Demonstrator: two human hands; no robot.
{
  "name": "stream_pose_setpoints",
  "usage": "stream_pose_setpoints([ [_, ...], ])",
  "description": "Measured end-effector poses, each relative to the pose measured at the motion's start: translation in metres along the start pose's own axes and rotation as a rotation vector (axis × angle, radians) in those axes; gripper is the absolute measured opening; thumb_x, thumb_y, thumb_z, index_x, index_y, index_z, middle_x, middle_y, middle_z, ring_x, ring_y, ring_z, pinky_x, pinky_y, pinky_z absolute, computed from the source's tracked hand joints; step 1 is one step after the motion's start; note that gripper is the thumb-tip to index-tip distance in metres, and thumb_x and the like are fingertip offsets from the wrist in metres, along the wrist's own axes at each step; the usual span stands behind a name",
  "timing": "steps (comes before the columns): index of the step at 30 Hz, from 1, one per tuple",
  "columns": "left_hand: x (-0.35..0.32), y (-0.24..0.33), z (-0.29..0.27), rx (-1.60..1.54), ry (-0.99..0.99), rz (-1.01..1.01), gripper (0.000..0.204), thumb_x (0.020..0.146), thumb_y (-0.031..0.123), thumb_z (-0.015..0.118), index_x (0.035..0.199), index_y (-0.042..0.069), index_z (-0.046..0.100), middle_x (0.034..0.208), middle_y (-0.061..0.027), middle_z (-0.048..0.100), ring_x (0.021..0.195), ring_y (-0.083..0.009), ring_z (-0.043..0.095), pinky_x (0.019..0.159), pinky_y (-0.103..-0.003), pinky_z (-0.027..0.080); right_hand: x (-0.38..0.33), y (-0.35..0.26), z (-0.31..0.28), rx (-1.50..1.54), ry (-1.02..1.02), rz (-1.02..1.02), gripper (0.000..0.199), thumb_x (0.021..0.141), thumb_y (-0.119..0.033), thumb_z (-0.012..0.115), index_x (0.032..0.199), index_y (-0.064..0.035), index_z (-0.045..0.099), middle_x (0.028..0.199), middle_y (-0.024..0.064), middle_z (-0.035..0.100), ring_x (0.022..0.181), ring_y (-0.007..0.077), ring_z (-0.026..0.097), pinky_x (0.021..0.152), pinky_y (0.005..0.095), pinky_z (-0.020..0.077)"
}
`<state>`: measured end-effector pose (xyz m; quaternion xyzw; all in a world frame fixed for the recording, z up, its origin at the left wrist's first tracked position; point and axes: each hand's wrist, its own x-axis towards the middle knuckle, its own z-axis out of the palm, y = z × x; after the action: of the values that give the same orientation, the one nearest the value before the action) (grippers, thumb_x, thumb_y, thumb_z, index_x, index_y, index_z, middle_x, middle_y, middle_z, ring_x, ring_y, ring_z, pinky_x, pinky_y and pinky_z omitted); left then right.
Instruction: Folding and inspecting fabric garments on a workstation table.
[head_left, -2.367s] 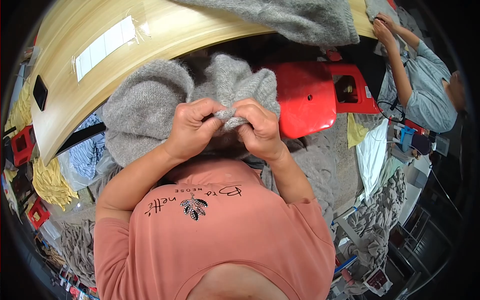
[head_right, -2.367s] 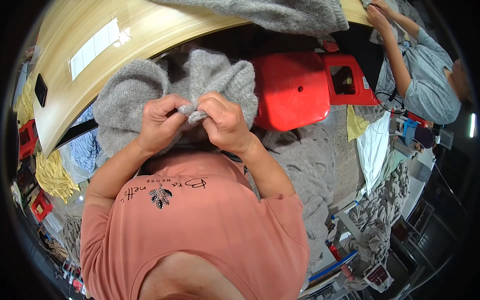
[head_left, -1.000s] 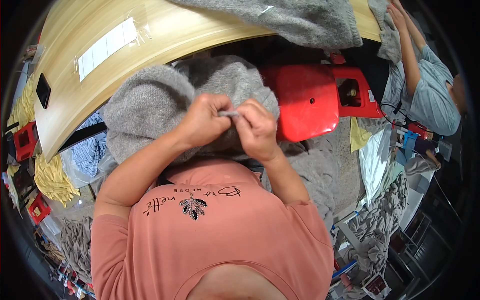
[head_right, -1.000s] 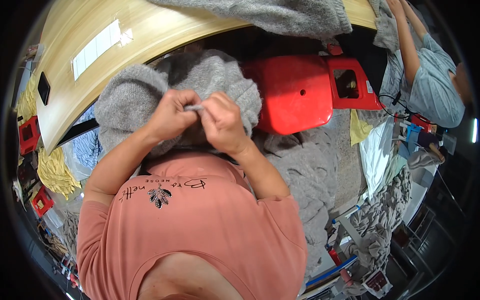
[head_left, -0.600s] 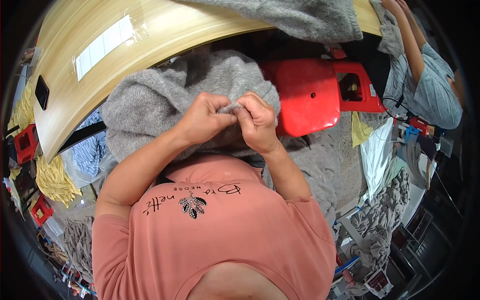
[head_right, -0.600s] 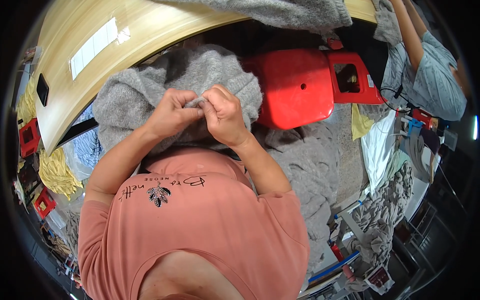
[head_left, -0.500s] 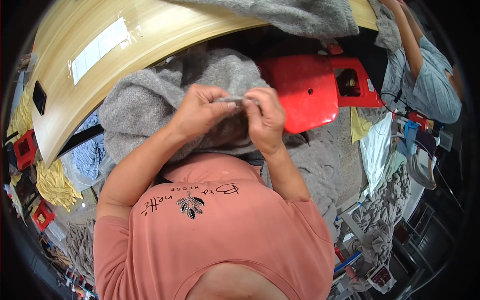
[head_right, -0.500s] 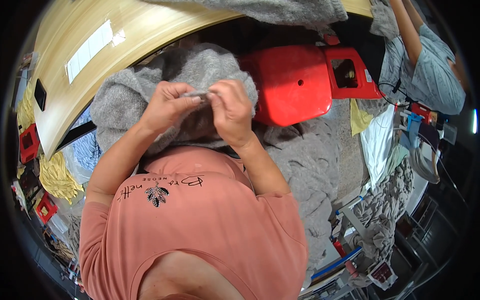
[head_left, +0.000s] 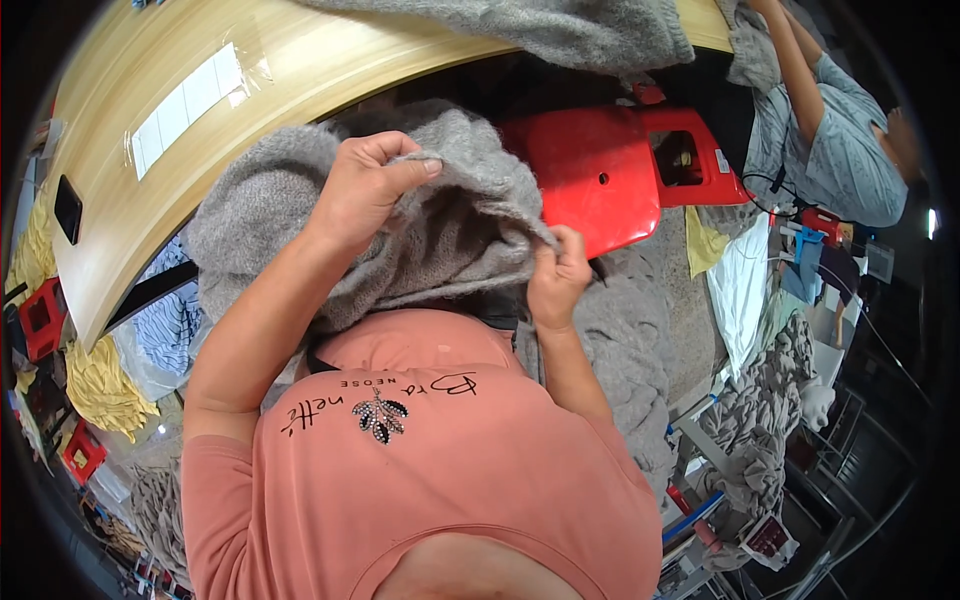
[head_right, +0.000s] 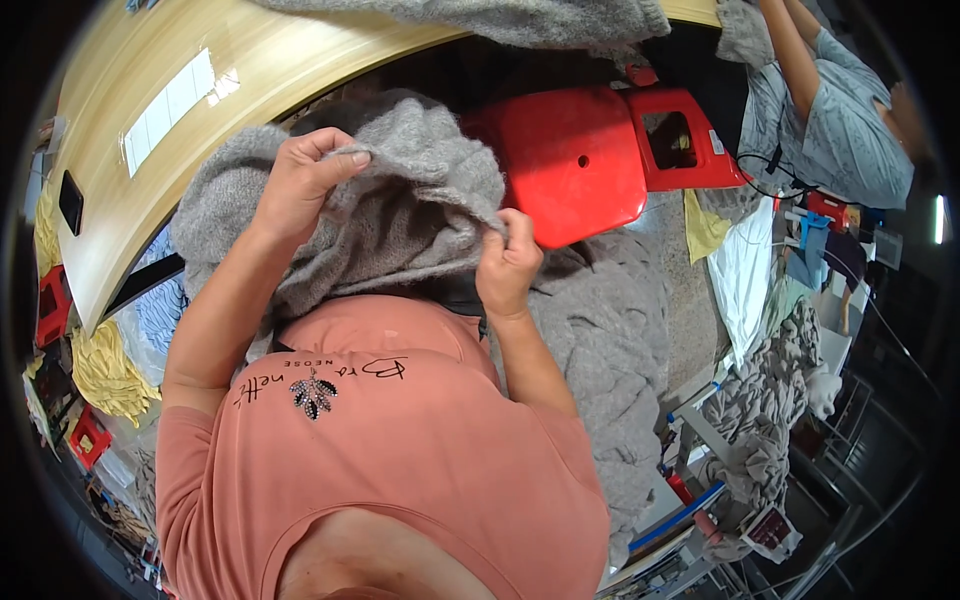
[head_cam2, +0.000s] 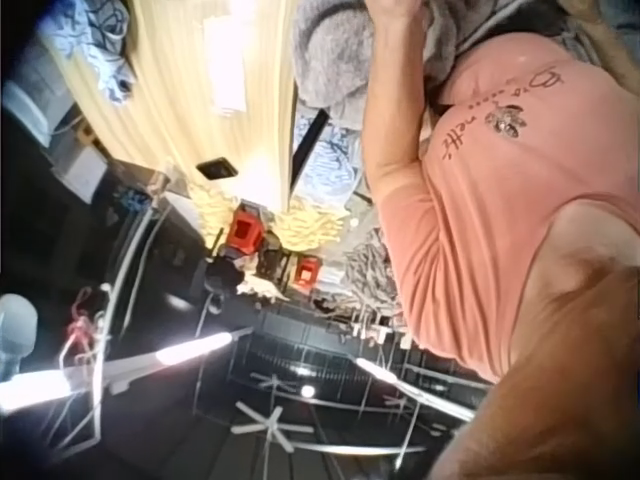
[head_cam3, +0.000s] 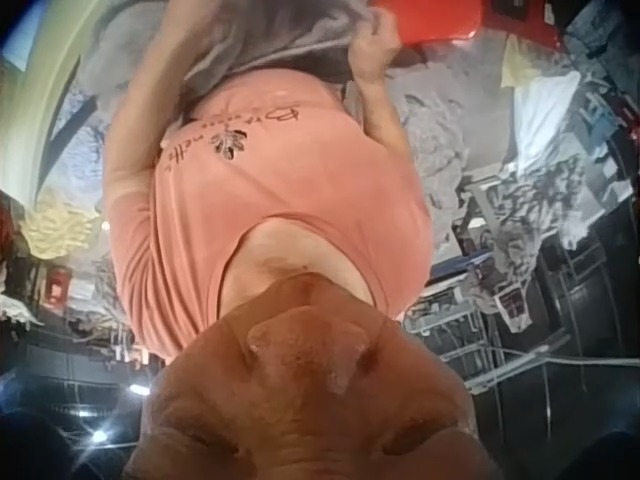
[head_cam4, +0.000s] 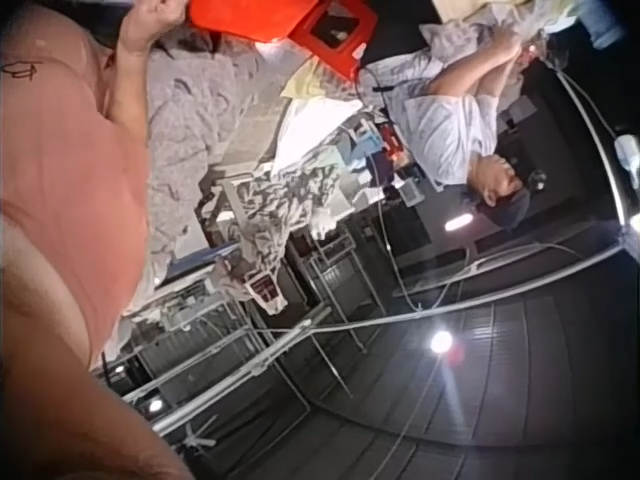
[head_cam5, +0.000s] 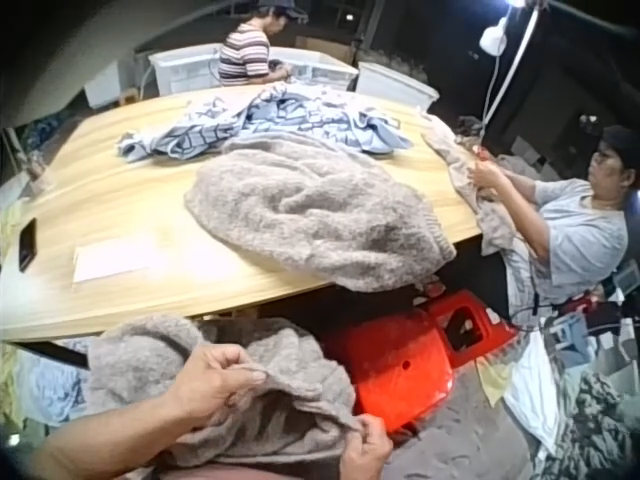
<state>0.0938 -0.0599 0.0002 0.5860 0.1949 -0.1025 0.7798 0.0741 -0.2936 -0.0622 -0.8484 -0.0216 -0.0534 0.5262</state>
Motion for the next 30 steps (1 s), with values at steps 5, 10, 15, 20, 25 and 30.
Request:
stream_pose_setpoints([
  [5,-0.010,0.011,0.017,0.288,-0.178,0.449,0.012,0.069,0.005,0.064,0.066,-0.004,0.056,0.071,-0.0053,0.051,0.067,-0.0134,0.048,0.058,-0.027,0.038,0.016,-0.078,-0.023,-0.227,-0.001,-0.806,0.030,0.063,0.013,0.055,0.091,0.0020,0.056,0.077,0.0111,0.056,0.064,0.0261,0.055,0.060,0.0330,0.0478],
  [10,-0.014,0.014,0.026,0.345,-0.240,0.419,0.021,0.072,0.006,0.062,0.060,-0.003,0.047,0.061,-0.0036,0.046,0.059,-0.0095,0.041,0.050,-0.027,0.034,0.021,-0.098,-0.002,-0.049,-0.377,-0.975,0.033,0.062,0.013,0.055,0.093,0.0025,0.053,0.077,0.0143,0.056,0.060,0.0276,0.055,0.051,0.0351,0.0472],
  [15,-0.021,0.005,0.021,0.164,-0.359,0.149,0.019,0.081,0.008,0.058,0.064,-0.001,0.054,0.054,0.0031,0.046,0.051,-0.0028,0.038,0.043,-0.022,0.030,0.023,-0.078,0.007,-0.112,-0.181,-0.939,0.031,0.063,0.012,0.055,0.092,0.0030,0.052,0.077,0.0157,0.056,0.061,0.0278,0.056,0.050,0.0342,0.0469],
  [20,-0.021,-0.001,0.018,0.073,-0.296,0.052,0.013,0.082,0.009,0.059,0.075,-0.001,0.062,0.057,0.0012,0.053,0.050,-0.0035,0.044,0.043,-0.019,0.034,0.029,-0.069,0.021,-0.100,-0.132,-0.929,0.031,0.061,0.012,0.054,0.091,0.0038,0.052,0.076,0.0164,0.056,0.061,0.0281,0.056,0.050,0.0341,0.0469],
  [25,-0.029,-0.014,0.023,0.085,-0.060,0.155,0.007,0.081,0.003,0.060,0.078,-0.003,0.062,0.060,0.0002,0.056,0.052,-0.0047,0.048,0.046,-0.019,0.039,0.029,-0.064,0.029,-0.082,-0.189,-0.880,0.031,0.060,0.013,0.054,0.089,0.0032,0.053,0.076,0.0166,0.056,0.063,0.0287,0.057,0.053,0.0330,0.0471],
  [30,-0.032,-0.021,0.014,0.297,0.008,0.354,0.004,0.079,0.000,0.059,0.081,-0.002,0.063,0.065,-0.0008,0.058,0.057,-0.0049,0.051,0.049,-0.019,0.042,0.042,-0.074,0.031,0.071,-0.361,-0.641,0.028,0.061,0.013,0.054,0.087,0.0006,0.055,0.079,0.0134,0.057,0.067,0.0243,0.057,0.057,0.0300,0.0465],
])
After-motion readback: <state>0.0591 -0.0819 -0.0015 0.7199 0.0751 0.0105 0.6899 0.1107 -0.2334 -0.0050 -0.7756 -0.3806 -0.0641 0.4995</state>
